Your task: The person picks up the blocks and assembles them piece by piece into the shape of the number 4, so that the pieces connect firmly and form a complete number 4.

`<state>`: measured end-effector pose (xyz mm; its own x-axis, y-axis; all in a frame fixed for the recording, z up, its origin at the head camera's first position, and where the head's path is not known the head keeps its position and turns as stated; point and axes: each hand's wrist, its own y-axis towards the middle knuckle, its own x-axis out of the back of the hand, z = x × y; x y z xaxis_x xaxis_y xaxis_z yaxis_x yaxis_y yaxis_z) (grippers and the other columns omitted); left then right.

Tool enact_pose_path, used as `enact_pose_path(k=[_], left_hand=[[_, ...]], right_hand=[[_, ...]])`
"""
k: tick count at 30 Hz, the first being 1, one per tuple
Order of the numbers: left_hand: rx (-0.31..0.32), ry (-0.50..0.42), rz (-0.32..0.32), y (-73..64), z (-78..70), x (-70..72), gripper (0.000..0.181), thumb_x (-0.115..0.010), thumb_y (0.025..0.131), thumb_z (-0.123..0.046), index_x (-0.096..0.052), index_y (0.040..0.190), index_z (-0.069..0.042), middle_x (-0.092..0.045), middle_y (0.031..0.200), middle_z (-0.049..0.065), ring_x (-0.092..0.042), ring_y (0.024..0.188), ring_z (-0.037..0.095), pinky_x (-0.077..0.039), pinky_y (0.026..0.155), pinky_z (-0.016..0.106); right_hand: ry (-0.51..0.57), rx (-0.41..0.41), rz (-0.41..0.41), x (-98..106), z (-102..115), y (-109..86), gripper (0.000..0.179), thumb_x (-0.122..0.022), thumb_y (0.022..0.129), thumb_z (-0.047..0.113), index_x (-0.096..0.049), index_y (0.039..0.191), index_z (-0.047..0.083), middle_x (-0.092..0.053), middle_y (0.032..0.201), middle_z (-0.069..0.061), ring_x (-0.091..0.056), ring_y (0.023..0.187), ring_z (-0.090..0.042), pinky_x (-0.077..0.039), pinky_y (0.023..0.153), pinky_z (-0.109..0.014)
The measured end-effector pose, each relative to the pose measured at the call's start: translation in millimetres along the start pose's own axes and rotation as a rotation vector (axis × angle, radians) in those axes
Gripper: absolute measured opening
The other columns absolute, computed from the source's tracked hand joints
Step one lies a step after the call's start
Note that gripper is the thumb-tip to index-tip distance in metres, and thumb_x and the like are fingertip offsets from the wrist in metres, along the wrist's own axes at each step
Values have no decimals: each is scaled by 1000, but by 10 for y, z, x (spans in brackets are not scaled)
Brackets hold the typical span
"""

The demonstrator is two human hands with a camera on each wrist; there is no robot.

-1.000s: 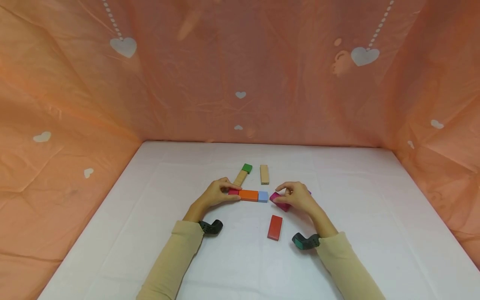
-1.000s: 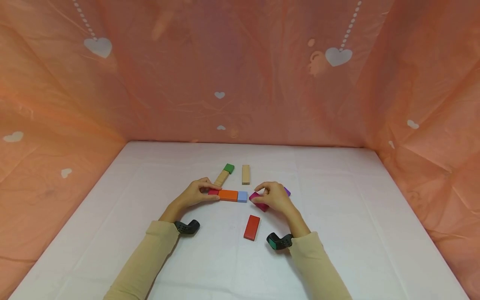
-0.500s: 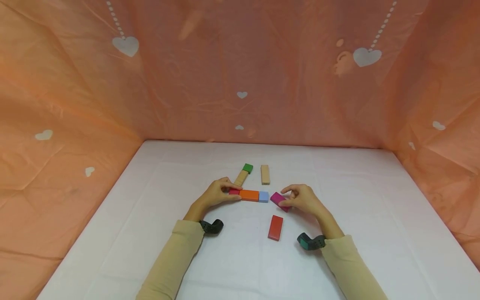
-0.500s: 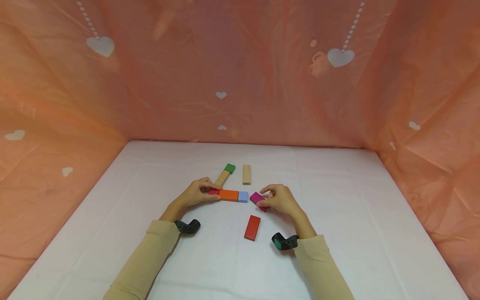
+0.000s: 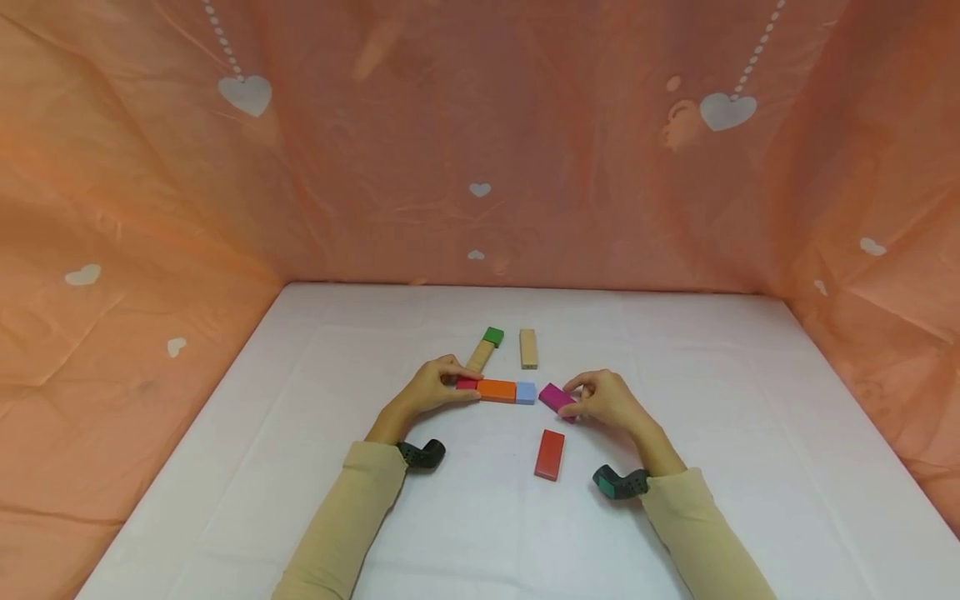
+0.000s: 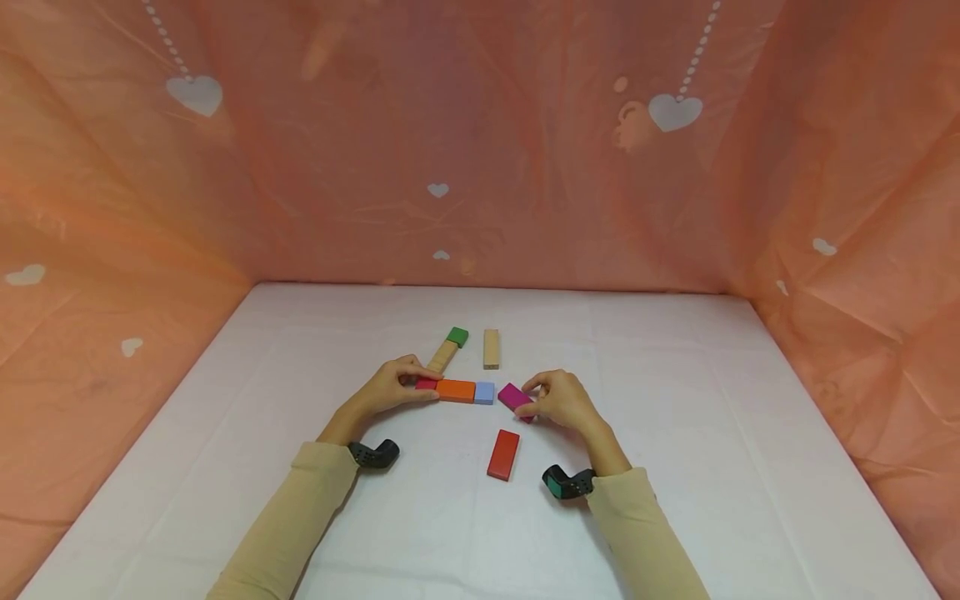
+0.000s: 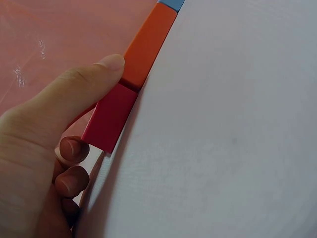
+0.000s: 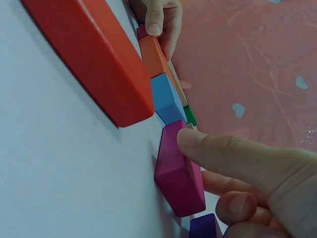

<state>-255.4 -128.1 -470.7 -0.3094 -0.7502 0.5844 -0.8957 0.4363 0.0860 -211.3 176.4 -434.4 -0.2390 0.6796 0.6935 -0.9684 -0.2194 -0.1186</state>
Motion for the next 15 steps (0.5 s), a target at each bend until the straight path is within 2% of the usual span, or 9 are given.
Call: enact_pose_path(k=[15], left_hand=[[0, -8, 4, -4, -17, 8, 32, -81, 77, -19, -75, 106, -8, -53, 84, 7, -41, 80, 14, -32, 69, 21]], right_hand=[[-7, -28, -11, -16, 18, -9, 39, -84, 73, 20, -71, 102, -1, -43, 60, 2, -41, 62, -13, -32, 54, -22]])
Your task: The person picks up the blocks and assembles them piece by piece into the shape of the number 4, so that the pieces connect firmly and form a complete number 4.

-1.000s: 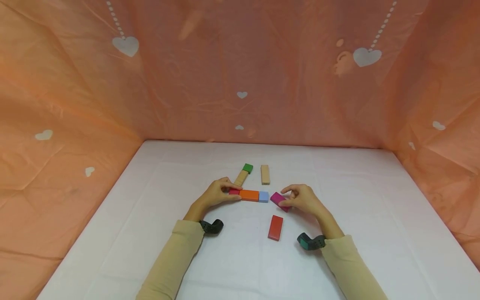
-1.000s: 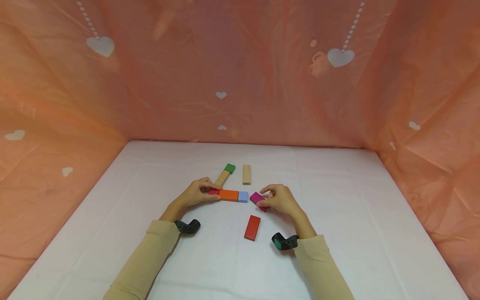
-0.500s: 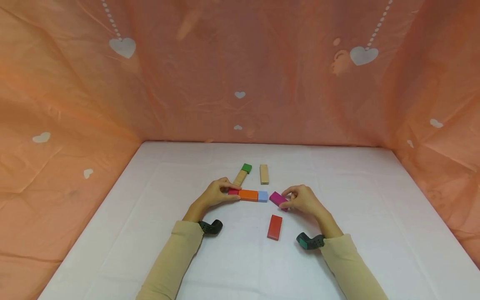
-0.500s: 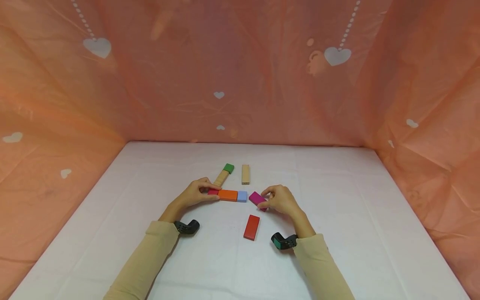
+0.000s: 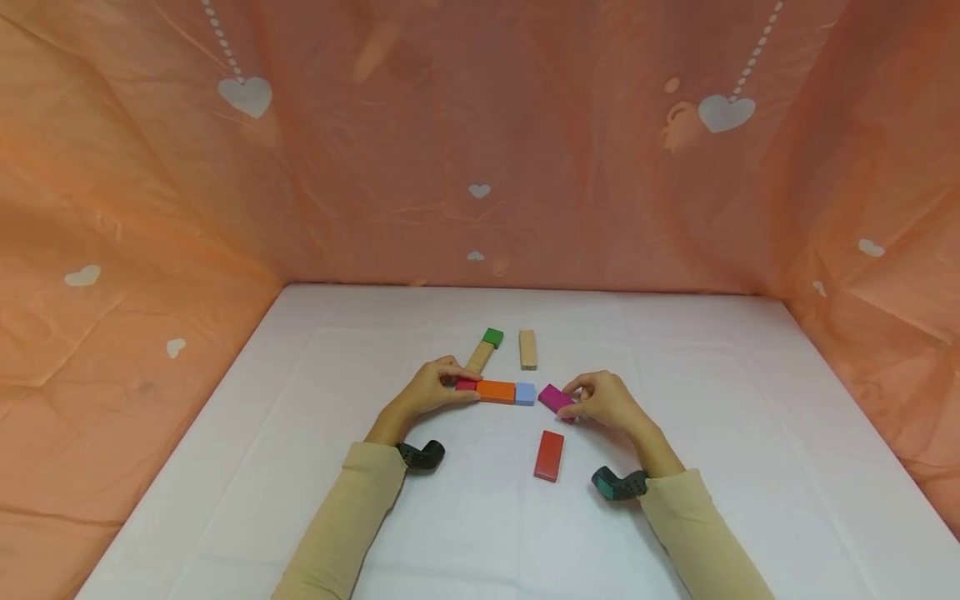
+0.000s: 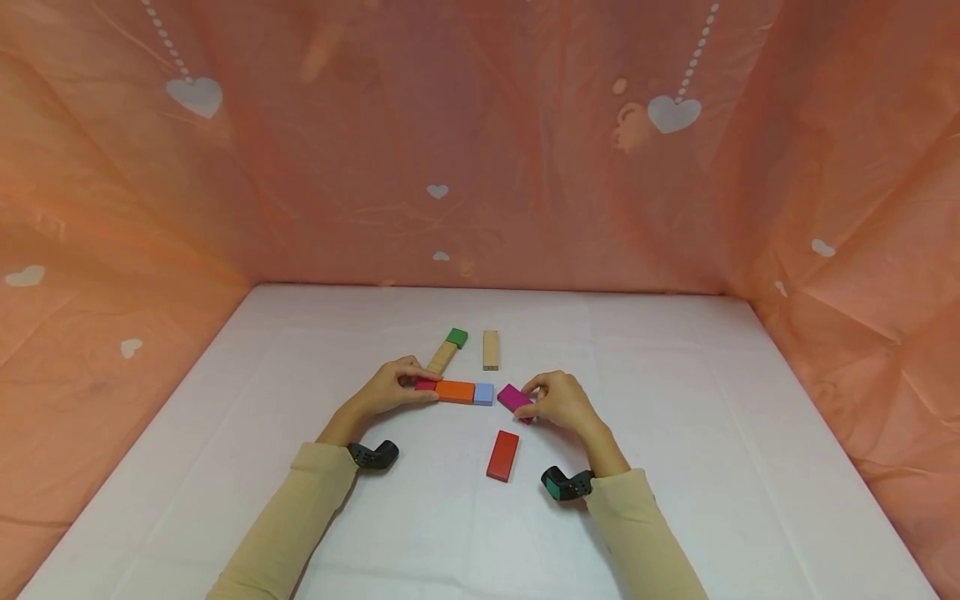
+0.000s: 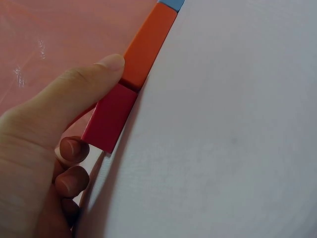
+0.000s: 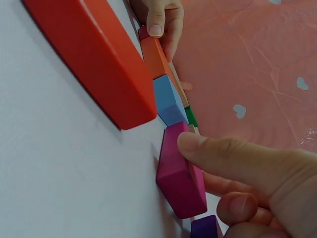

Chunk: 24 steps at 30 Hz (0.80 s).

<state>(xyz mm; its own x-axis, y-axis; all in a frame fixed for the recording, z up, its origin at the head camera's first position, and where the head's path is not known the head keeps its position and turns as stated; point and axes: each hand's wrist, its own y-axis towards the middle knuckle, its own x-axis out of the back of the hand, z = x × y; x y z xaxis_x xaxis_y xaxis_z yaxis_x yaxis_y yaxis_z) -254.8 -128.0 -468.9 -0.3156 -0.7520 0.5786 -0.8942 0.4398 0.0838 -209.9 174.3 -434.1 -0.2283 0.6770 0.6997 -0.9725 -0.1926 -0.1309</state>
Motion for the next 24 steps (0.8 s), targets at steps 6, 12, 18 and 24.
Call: enact_pose_path(k=[6, 12, 18, 24], left_hand=[[11, 9, 1, 8, 2, -2, 32, -81, 77, -19, -75, 106, -9, -53, 84, 6, -41, 81, 14, -32, 70, 22], [19, 15, 3, 7, 4, -1, 31, -81, 77, -19, -75, 106, -10, -52, 83, 6, -41, 80, 15, -31, 70, 22], [16, 18, 5, 17, 20, -13, 31, -80, 77, -19, -75, 107, -10, -52, 84, 7, -41, 81, 15, -32, 70, 22], [11, 23, 3, 20, 27, -14, 31, -80, 78, -20, -75, 106, -10, -53, 84, 8, -41, 81, 15, -32, 70, 22]], right_hand=[[0, 12, -1, 2, -1, -3, 38, -84, 73, 20, -72, 102, -1, -42, 59, 3, -41, 61, -13, -31, 54, -22], [3, 22, 3, 5, -14, 1, 38, -82, 75, 19, -72, 105, -1, -41, 58, 3, -40, 60, -13, -30, 54, -22], [4, 24, 10, 11, -28, 5, 37, -80, 78, 18, -71, 109, 0, -40, 57, 3, -39, 59, -13, -30, 54, -22], [2, 35, 18, 9, -36, 18, 36, -77, 80, 16, -70, 112, 1, -37, 56, 4, -36, 57, -12, -27, 53, -21]])
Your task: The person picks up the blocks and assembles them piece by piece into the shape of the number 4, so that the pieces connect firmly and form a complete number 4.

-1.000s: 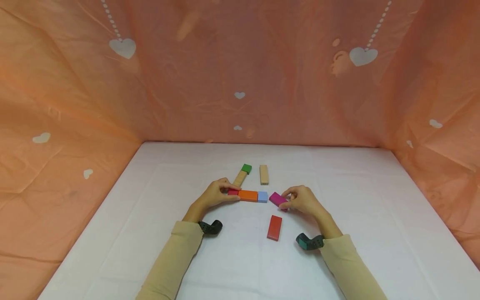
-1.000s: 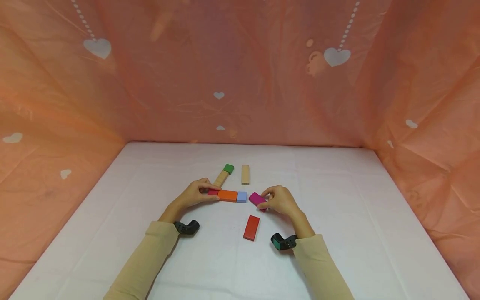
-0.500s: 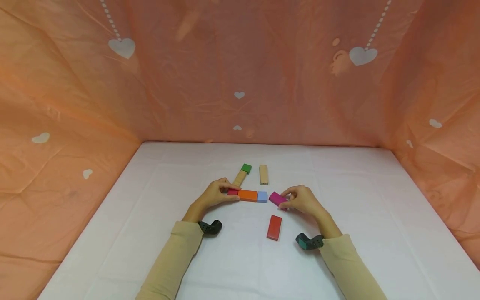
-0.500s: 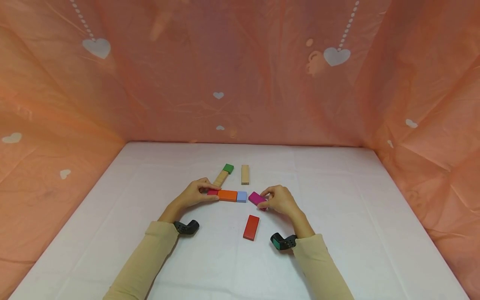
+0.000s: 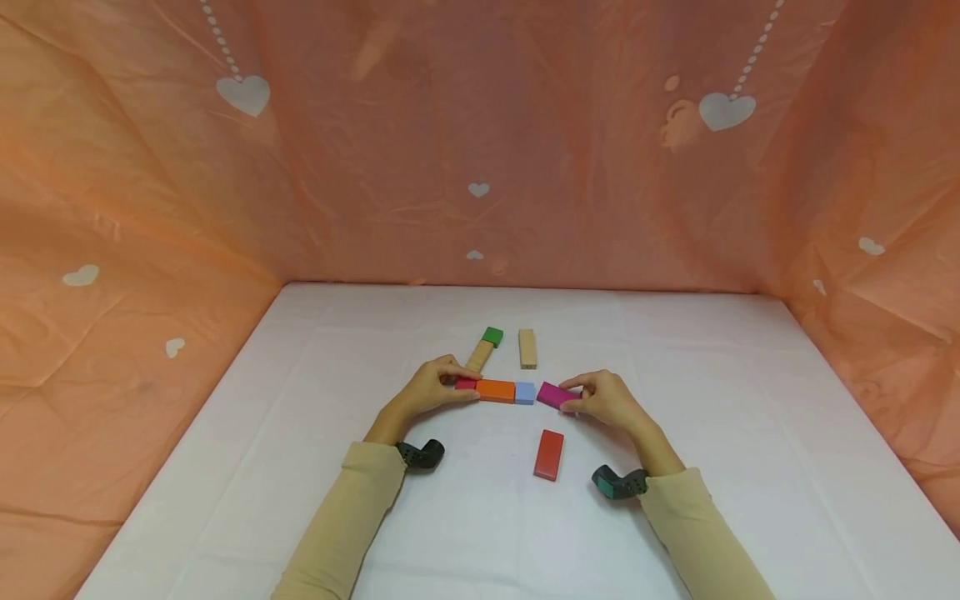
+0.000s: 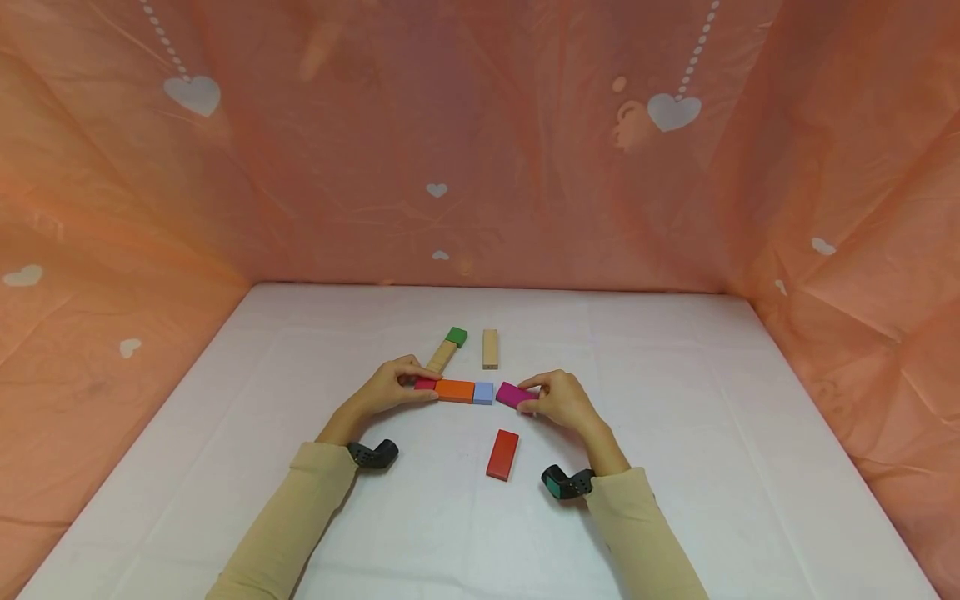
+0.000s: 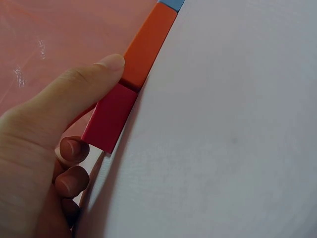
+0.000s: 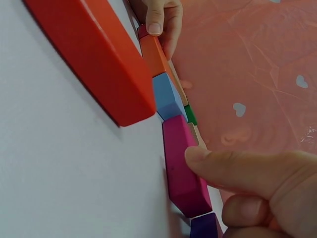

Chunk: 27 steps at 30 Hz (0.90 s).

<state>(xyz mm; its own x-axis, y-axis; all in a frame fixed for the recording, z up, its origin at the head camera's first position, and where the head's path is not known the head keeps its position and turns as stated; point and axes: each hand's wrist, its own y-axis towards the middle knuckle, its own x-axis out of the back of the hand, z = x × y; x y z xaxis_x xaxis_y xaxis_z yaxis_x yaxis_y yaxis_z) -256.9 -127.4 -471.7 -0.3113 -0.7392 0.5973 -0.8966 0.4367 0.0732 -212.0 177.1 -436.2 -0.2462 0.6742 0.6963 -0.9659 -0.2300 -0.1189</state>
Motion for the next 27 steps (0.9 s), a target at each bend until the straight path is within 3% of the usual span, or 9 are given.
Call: enact_pose_path(k=[11, 19, 27], left_hand=[[-6, -8, -3, -12, 0, 3, 31, -81, 77, -20, -75, 106, -9, -53, 84, 8, -41, 80, 14, -32, 70, 22], [-2, -3, -3, -6, 1, 4, 31, -81, 77, -20, -75, 107, -10, -52, 83, 7, -42, 80, 14, -32, 70, 22], [3, 1, 0, -5, -6, 5, 31, -80, 78, -21, -75, 107, -10, -53, 84, 7, -42, 81, 14, -33, 70, 22]], right_hand=[[-28, 32, 16, 3, -3, -7, 37, -73, 84, 15, -68, 117, 0, -35, 56, 4, -34, 57, -11, -26, 52, -20], [-33, -6, -10, 32, 2, -9, 37, -77, 79, 16, -70, 112, 1, -38, 56, 4, -36, 56, -11, -27, 53, -21], [-44, 17, -36, 32, -23, -8, 32, -78, 78, 14, -72, 107, 0, -38, 56, 4, -37, 57, -12, -27, 53, -22]])
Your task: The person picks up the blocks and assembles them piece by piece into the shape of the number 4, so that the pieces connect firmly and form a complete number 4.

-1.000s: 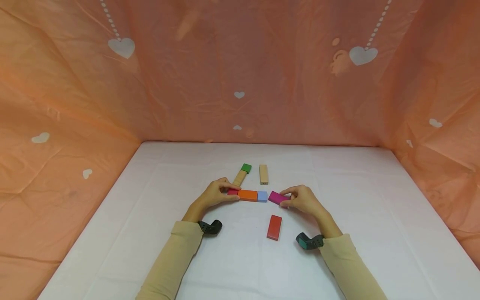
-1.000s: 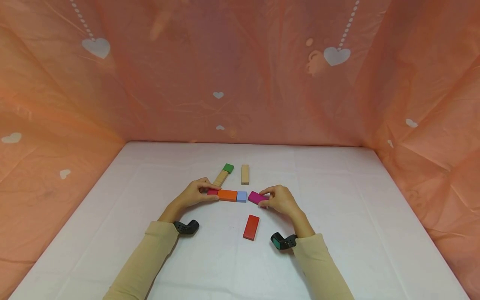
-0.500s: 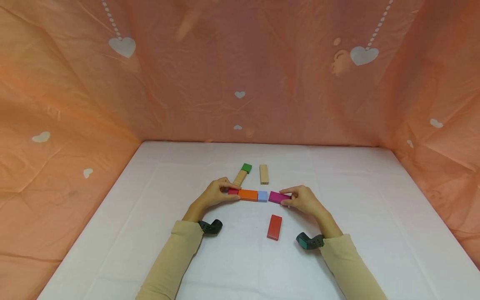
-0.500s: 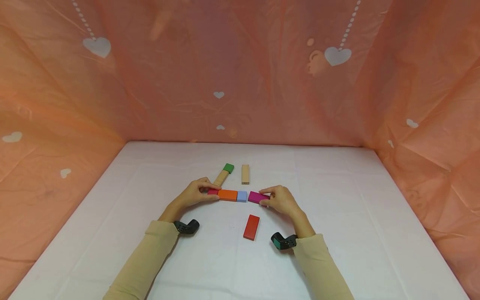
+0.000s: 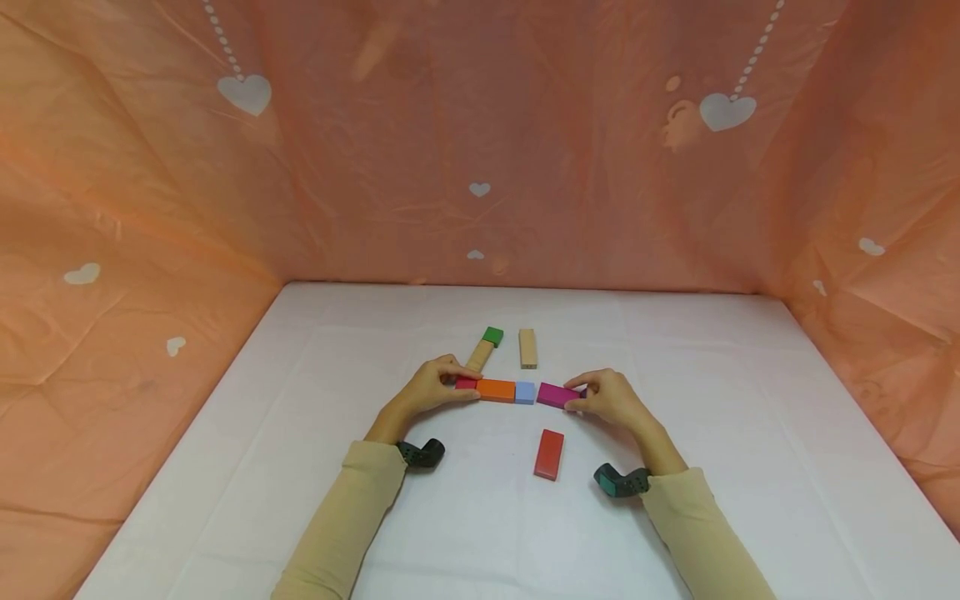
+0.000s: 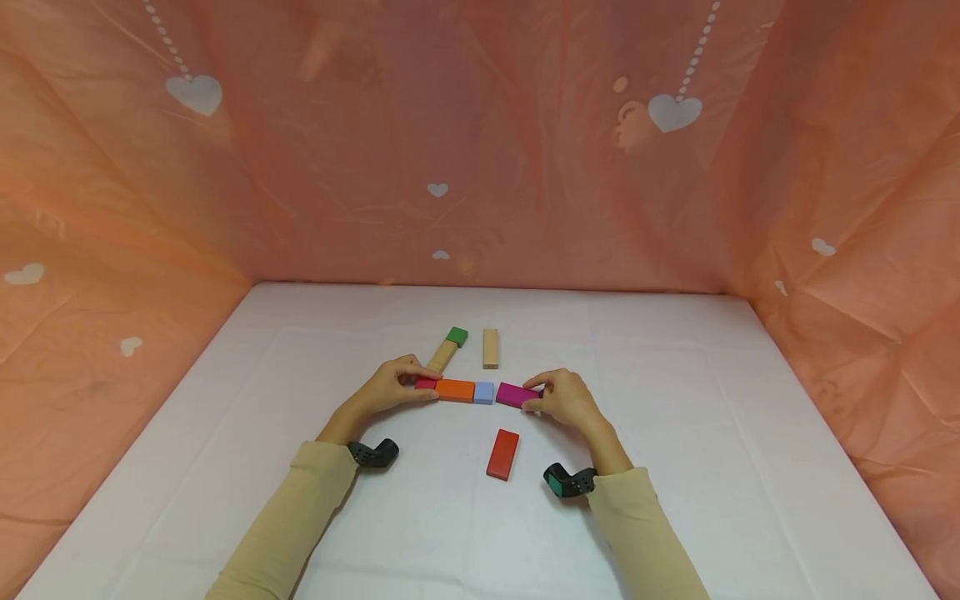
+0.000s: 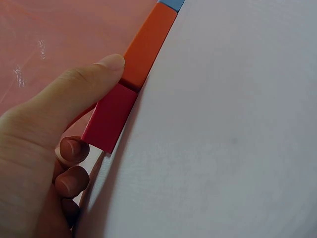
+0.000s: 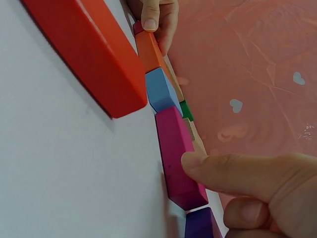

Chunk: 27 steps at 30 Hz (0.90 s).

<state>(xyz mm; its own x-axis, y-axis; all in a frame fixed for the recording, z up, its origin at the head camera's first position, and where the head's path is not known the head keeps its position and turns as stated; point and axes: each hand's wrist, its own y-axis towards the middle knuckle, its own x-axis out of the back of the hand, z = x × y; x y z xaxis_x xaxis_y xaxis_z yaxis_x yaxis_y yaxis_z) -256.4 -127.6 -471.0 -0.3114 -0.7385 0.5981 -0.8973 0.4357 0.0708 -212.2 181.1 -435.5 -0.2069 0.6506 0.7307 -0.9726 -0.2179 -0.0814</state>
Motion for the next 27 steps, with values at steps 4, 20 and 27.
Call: enact_pose_path(k=[4, 20, 27], left_hand=[[2, 0, 1, 10, 9, -5, 32, -81, 77, -20, -75, 107, -10, -53, 84, 6, -42, 81, 14, -33, 70, 22], [2, -8, -5, 2, 2, -8, 32, -81, 77, -18, -75, 107, -10, -54, 84, 8, -42, 81, 14, -33, 71, 22], [-6, -4, -5, 4, 8, -8, 32, -81, 77, -18, -75, 107, -10, -54, 84, 7, -42, 81, 14, -32, 70, 22]], right_hand=[[-2, 15, -7, -7, -5, -3, 31, -77, 79, 13, -72, 106, 0, -38, 56, 4, -37, 57, -12, -27, 52, -21], [2, 37, -10, -24, 0, -12, 30, -73, 83, 10, -70, 111, -1, -36, 56, 4, -35, 56, -12, -26, 51, -20], [6, 5, 5, -29, 9, -8, 33, -70, 86, 10, -68, 117, 1, -37, 57, 3, -36, 56, -11, -28, 52, -20]])
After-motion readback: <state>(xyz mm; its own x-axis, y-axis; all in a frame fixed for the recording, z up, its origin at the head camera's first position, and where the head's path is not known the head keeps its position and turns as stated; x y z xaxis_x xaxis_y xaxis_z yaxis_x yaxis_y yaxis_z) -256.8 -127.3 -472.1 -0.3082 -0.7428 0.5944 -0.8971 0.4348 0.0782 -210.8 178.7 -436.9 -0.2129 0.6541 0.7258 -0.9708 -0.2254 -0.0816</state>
